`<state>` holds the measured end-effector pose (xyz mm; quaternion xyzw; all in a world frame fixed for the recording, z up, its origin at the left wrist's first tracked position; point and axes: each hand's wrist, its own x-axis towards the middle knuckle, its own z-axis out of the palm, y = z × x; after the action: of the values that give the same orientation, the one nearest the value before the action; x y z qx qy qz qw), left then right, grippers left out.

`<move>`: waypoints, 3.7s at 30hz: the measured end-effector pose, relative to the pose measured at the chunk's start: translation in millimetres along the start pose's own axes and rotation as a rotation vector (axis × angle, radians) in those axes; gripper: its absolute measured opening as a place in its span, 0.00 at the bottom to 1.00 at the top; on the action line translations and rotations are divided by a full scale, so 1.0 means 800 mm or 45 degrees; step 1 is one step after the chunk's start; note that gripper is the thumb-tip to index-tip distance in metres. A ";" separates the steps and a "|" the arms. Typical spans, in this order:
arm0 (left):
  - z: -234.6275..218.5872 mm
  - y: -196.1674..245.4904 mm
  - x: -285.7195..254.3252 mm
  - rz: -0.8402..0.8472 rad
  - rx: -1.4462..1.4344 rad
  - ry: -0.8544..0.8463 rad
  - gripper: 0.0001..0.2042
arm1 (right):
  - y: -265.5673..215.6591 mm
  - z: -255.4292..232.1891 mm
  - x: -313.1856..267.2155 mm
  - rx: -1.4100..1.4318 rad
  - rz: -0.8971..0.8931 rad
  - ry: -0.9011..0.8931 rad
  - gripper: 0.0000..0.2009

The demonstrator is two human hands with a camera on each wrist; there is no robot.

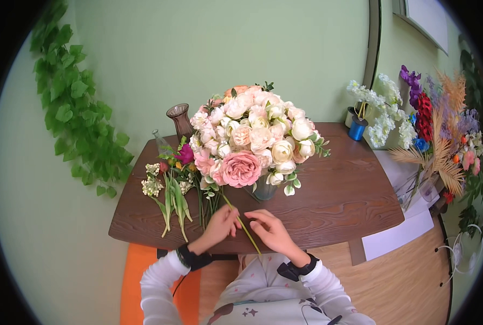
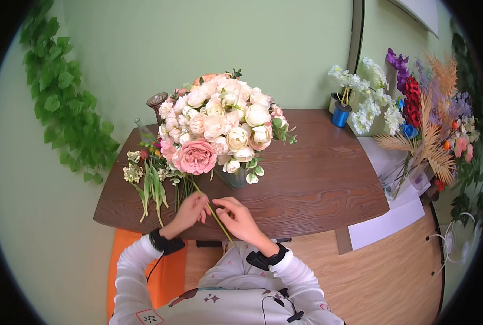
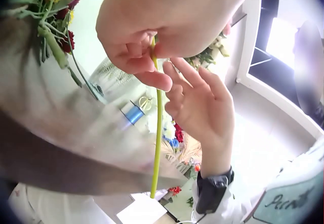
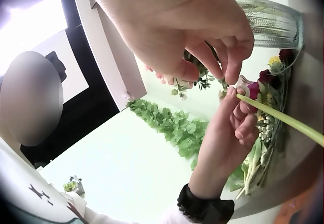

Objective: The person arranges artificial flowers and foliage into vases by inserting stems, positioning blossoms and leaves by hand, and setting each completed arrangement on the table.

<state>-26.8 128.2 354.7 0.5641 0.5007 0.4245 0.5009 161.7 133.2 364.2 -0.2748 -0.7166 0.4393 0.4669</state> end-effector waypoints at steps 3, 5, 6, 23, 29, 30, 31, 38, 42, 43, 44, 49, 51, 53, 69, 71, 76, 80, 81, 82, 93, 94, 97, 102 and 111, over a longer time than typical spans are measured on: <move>0.019 0.006 -0.036 0.101 0.075 -0.111 0.08 | -0.019 0.006 -0.001 0.045 0.026 -0.119 0.12; 0.026 0.008 -0.050 0.145 0.163 -0.143 0.08 | -0.023 0.005 -0.003 -0.008 -0.035 -0.150 0.12; 0.027 0.011 -0.052 0.146 0.165 -0.143 0.08 | -0.028 0.003 -0.004 -0.063 -0.093 -0.184 0.12; 0.060 0.164 -0.056 0.825 0.903 -0.224 0.09 | -0.104 -0.107 -0.046 0.347 0.050 0.269 0.09; 0.027 0.261 -0.027 1.461 1.193 -0.020 0.09 | -0.156 -0.187 -0.017 0.442 -0.417 0.762 0.09; 0.026 0.274 -0.021 1.457 1.192 -0.019 0.09 | -0.168 -0.196 -0.008 0.426 -0.513 0.858 0.10; 0.028 0.287 -0.013 1.492 1.315 0.028 0.10 | -0.179 -0.205 0.001 0.457 -0.603 0.904 0.10; 0.031 0.314 0.043 1.530 1.716 -0.021 0.15 | -0.236 -0.236 0.079 0.530 -0.980 0.888 0.10; 0.024 0.308 0.050 1.499 1.784 -0.003 0.17 | -0.242 -0.228 0.116 0.446 -1.032 0.801 0.10; 0.022 0.307 0.049 1.496 1.825 0.012 0.18 | -0.241 -0.223 0.122 0.397 -0.994 0.777 0.10; 0.020 0.306 0.047 1.491 1.865 0.025 0.19 | -0.240 -0.218 0.128 0.348 -0.954 0.752 0.10; 0.010 0.300 0.042 1.526 1.807 0.061 0.19 | -0.236 -0.193 0.145 0.246 -0.866 0.713 0.11; 0.006 0.295 0.041 1.515 1.767 0.080 0.19 | -0.233 -0.187 0.149 0.237 -0.853 0.707 0.11; 0.002 0.286 0.039 1.448 1.723 0.097 0.19 | -0.232 -0.183 0.151 0.225 -0.839 0.705 0.11; -0.025 0.283 0.021 1.246 1.583 0.034 0.17 | -0.233 -0.183 0.154 0.194 -0.932 0.767 0.11; -0.031 0.286 0.019 1.254 1.569 0.030 0.17 | -0.232 -0.181 0.153 0.209 -0.930 0.760 0.11; -0.049 0.280 0.021 1.234 1.574 0.048 0.21 | -0.230 -0.174 0.152 0.233 -0.886 0.728 0.10; -0.060 0.271 0.027 1.240 1.525 0.078 0.26 | -0.226 -0.162 0.154 0.206 -0.900 0.700 0.10; -0.060 0.270 0.026 1.238 1.502 0.086 0.27 | -0.225 -0.158 0.155 0.224 -0.902 0.658 0.10; -0.059 0.271 0.025 1.235 1.507 0.082 0.27 | -0.224 -0.154 0.155 0.241 -0.902 0.618 0.10; -0.020 0.284 0.005 1.396 1.632 0.192 0.17 | -0.222 -0.127 0.159 0.263 -0.795 0.371 0.08; -0.015 0.286 0.005 1.396 1.632 0.191 0.17 | -0.224 -0.126 0.159 0.263 -0.794 0.371 0.08; -0.002 0.288 0.004 1.407 1.689 0.212 0.18 | -0.229 -0.124 0.159 0.281 -0.824 0.379 0.08; 0.014 0.281 0.006 1.193 1.851 0.334 0.23 | -0.227 -0.122 0.159 0.229 -0.922 0.428 0.07; 0.023 0.263 -0.002 1.175 2.153 0.356 0.20 | -0.224 -0.125 0.158 0.155 -0.962 0.429 0.07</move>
<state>20.2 124.6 560.4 0.8229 0.4250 0.1426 -0.3491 203.5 189.3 595.1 -0.0327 -0.6533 0.2275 0.7214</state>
